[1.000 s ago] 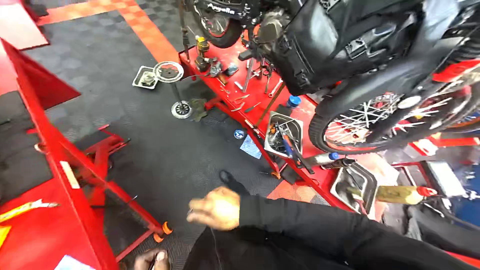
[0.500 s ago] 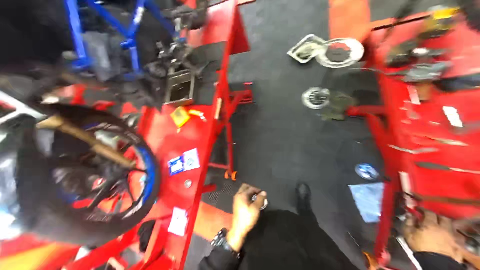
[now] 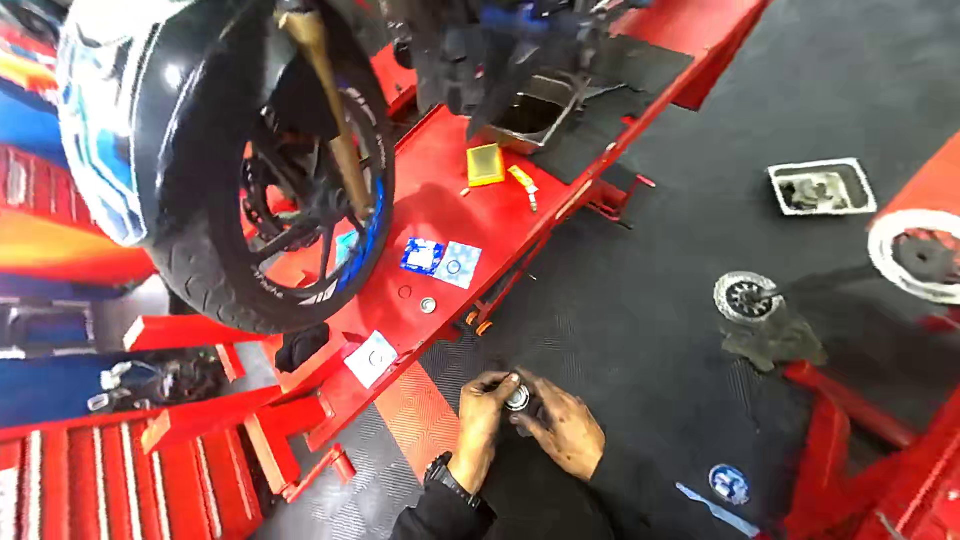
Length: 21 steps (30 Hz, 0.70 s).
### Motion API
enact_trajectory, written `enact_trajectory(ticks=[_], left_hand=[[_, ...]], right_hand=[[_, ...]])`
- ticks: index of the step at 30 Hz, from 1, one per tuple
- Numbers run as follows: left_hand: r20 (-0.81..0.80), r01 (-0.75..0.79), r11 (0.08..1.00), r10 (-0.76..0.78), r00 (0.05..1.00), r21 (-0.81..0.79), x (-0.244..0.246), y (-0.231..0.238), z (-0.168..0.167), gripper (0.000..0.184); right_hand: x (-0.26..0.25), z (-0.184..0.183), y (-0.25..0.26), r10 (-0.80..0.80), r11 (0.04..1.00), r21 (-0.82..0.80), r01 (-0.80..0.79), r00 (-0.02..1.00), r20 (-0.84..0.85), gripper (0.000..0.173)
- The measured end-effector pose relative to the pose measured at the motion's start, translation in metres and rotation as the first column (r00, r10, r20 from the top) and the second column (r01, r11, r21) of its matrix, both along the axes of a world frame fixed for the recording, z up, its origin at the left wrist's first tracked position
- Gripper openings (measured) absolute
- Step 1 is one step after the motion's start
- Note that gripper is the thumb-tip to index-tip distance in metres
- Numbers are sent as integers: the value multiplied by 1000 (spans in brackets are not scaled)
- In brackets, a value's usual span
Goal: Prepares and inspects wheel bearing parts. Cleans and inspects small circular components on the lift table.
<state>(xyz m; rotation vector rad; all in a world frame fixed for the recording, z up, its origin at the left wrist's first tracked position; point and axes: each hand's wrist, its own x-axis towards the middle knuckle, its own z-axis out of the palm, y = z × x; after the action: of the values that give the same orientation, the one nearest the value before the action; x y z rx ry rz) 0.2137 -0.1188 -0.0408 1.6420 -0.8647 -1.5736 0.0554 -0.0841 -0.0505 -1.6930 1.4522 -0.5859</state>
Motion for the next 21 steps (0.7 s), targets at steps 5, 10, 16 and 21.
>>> enact_trajectory(ticks=[5,10,16,21], left_hand=[[-25,-202,974,205,978,99,65,-41,-14,16],[-16,-288,955,289,957,68,120,-83,-33,14],[104,-315,946,322,941,-75,162,-119,-45,12],[268,-72,996,81,960,-46,189,-134,-53,11]], right_hand=[[62,-17,-66,145,989,-12,-147,985,-98,54],[121,-28,-115,180,982,75,-173,978,-100,54],[166,-47,-166,174,984,68,-165,970,-171,51],[174,-78,-199,36,999,48,-25,972,-234,51]])
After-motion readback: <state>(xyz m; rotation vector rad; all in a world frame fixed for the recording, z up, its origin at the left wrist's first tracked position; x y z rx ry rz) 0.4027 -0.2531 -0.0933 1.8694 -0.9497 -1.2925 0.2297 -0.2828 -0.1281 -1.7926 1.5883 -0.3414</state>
